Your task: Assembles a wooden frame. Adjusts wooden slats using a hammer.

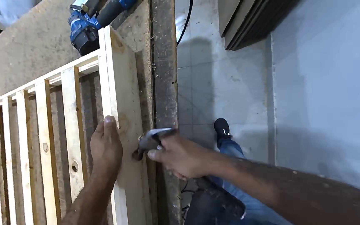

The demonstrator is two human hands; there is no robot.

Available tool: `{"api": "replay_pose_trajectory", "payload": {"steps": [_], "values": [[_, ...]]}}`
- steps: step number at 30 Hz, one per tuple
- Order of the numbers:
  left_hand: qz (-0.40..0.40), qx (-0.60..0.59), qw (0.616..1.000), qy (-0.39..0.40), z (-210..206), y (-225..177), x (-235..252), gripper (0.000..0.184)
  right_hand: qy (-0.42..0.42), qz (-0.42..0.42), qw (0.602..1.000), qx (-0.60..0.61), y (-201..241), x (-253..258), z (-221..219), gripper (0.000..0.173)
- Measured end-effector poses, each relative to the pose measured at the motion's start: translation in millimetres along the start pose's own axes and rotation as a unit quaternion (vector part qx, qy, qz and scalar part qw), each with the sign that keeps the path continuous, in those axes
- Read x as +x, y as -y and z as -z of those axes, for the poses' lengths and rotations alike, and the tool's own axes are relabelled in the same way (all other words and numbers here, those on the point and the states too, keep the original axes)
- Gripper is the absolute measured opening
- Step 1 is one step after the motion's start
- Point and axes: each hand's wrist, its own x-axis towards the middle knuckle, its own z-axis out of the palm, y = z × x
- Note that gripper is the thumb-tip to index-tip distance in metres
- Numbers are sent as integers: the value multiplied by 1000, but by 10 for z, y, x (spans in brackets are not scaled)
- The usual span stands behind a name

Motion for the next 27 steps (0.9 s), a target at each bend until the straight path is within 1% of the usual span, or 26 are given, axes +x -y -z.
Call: {"api": "replay_pose_trajectory", "payload": {"steps": [1, 2, 3, 4, 5, 6, 7, 8, 9, 10, 11, 12, 13, 14, 15, 16, 17, 18, 19, 20, 21, 23, 24, 25, 26, 27], "values": [[0, -6, 1000, 2, 3, -1, -6, 52, -34, 17, 999, 23, -7, -12, 79, 46], [-1, -13, 1000, 2, 2, 9, -2, 51, -109, 45, 990, 75, 7, -10, 156, 45], [-3, -19, 1000, 0, -2, 23, 7, 50, -190, 66, 969, 145, 48, 14, 200, 43], [-4, -26, 1000, 0, -5, 29, 19, 50, -249, 79, 944, 200, 90, 43, 183, 42], [-3, -27, 1000, 1, -11, 22, 26, 51, -263, 75, 940, 205, 100, 44, 110, 42], [-3, -23, 1000, -2, -19, 14, 25, 51, -215, 58, 963, 155, 63, 8, 4, 44], [-4, -20, 1000, -2, -20, 11, 21, 52, -111, 19, 990, 80, 30, -24, -69, 45], [-7, -16, 1000, -1, -11, 10, 21, 53, -2, -16, 1000, 13, 5, -33, -79, 46], [-12, -11, 1000, 0, -4, 12, 18, 53, 58, -34, 997, -28, -20, -43, -51, 47], [-13, -9, 1000, 3, 3, 17, 15, 53, 62, -35, 997, -31, -51, -68, -14, 47], [-14, -9, 1000, 2, 2, 20, 16, 53, 8, -18, 1000, 7, -89, -90, 23, 47], [-11, -9, 1000, 1, -2, 17, 15, 53, -83, 17, 993, 77, -116, -94, 43, 46], [-8, -6, 1000, 0, -4, 14, 14, 54, -190, 56, 967, 162, -102, -68, 18, 46], [-8, 0, 1000, -1, -2, 10, 14, 54, -277, 93, 926, 239, -64, -6, -59, 45], [-11, 8, 1000, -1, 1, 1, 14, 54, -324, 111, 898, 278, -31, 52, -191, 43], [-13, 12, 1000, 0, 3, -8, 18, 55, -324, 118, 900, 268, -41, 90, -373, 40], [-13, 12, 1000, 1, 1, -14, 22, 54, -286, 106, 921, 240, -76, 121, -566, 37], [-11, 13, 1000, 0, 1, -18, 25, 54, -229, 87, 945, 217, -107, 121, -710, 36], [-6, 14, 1000, 1, 2, -24, 28, 55, -188, 73, 958, 204, -143, 100, -757, 36], [-5, 17, 1000, 0, -3, -27, 36, 56, -176, 67, 959, 212, -169, 68, -741, 37], [-3, 20, 1000, -1, -3, -28, 44, 57, -205, 77, 945, 243, -175, 48, -735, 35], [-11, 23, 1000, -4, -7, -2, 63, 57, -313, 118, 892, 304, -153, 122, -837, 35], [-17, 23, 1000, -1, -6, 15, 68, 57, -336, 121, 885, 300, -147, 190, -907, 36], [-23, 23, 999, 3, 1, 15, 67, 59, -311, 115, 903, 272, -154, 233, -962, 34], [-28, 23, 999, 6, 10, 11, 65, 60, -259, 97, 932, 233, -166, 228, -976, 33], [-30, 19, 999, 11, 22, 6, 60, 60, -205, 84, 953, 208, -186, 174, -935, 33]]}}
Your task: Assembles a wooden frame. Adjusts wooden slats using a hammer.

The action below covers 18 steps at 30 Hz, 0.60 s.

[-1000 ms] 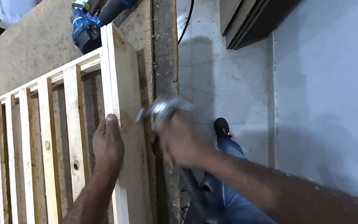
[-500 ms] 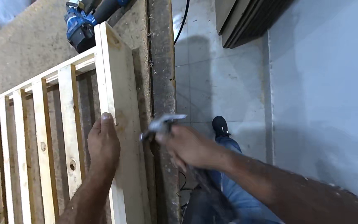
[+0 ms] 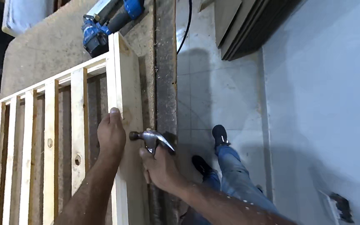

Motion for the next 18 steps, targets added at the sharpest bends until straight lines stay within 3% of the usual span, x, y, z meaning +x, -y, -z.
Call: {"api": "replay_pose_trajectory", "payload": {"steps": [2, 5, 8, 11, 14, 18], "values": [[-2, -16, 1000, 9, 40, 19, -26, 59, 74, -10, 997, -4, 84, -146, 225, 27], [-27, -86, 996, -21, 137, 96, -162, 48, 64, 45, 996, 41, 257, -535, 410, 14], [-173, -203, 963, -40, 272, 200, -582, 49, 71, 89, 992, 48, 429, -924, 507, 16], [-313, -326, 889, 73, 422, 134, -1235, 66, 116, 83, 990, -7, 566, -1233, 539, 16], [-260, -463, 832, 158, 480, -5, -1706, 57, 164, 63, 984, -19, 610, -1497, 422, 18], [-185, -492, 838, 146, 693, -57, -1939, 24, 203, 58, 977, 15, 585, -1751, 268, 16]]}}
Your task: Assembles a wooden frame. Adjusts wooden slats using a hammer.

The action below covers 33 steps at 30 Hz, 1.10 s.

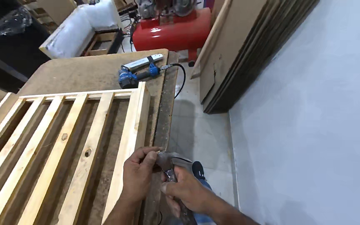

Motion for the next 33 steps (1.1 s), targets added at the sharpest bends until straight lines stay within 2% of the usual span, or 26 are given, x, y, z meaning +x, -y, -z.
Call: {"api": "replay_pose_trajectory", "payload": {"steps": [6, 10, 13, 15, 22, 27, 33], "values": [[-45, 57, 997, 28, 145, -273, -230, 20, 74, -2, 997, -15, 115, -123, -158, 12], [-49, 37, 998, -1, 178, -364, -371, 19, 68, 11, 997, -34, 76, -162, -291, 12], [-75, 20, 996, -42, 166, -403, -484, 20, 60, 30, 997, -47, -72, -272, -336, 30], [-99, 16, 993, -63, 211, -393, -535, 21, 43, 12, 997, -57, -221, -404, -367, 41], [-116, 49, 987, -103, 131, -389, -676, 24, -10, 4, 999, -31, -345, -556, -518, 18], [-60, 31, 995, -68, 256, -395, -658, 26, 17, -41, 997, -58, -253, -539, -447, 20], [-47, -29, 994, -94, 210, -332, -676, 29, 0, -43, 997, -72, -219, -561, -459, 21]]}}
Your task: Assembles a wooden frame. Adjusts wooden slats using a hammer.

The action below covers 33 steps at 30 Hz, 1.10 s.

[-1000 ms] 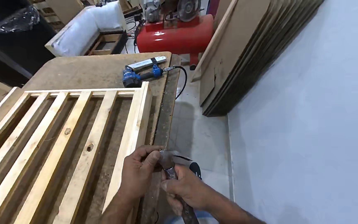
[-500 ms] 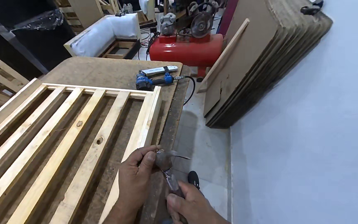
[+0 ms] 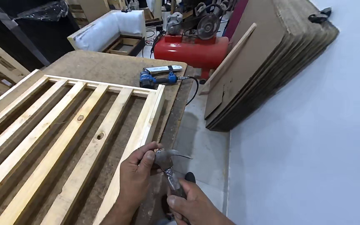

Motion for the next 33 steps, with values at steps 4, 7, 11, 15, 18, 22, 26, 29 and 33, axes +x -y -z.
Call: {"api": "replay_pose_trajectory", "payload": {"steps": [4, 7, 11, 15, 18, 22, 26, 29, 33], "values": [[-53, 8, 999, -5, -54, 11, -78, 33, -23, 52, 998, -20, -89, -31, -29, 21], [-90, 36, 994, 56, 5, -81, -97, 45, -32, 87, 993, -78, -66, -65, 9, 20], [-128, 257, 943, 169, 210, -258, 16, 59, -31, 105, 978, -176, 21, -101, 146, 23], [-129, 329, 913, 203, 304, -298, 59, 62, -6, 93, 972, -214, 68, -76, 220, 22], [-101, 292, 937, 162, 265, -230, 43, 59, -13, 69, 981, -182, 99, -50, 154, 20], [-67, 249, 956, 140, 229, -155, 12, 54, -12, 44, 986, -158, 91, -54, 109, 20], [-71, 233, 953, 182, 324, -159, 58, 52, 6, 42, 983, -178, 109, -41, 169, 24], [-61, 221, 955, 186, 363, -164, 78, 51, 11, 30, 982, -187, 189, -40, 158, 25], [-41, 185, 969, 160, 316, -87, 43, 48, 13, 29, 982, -185, 192, -37, 153, 22]]}}
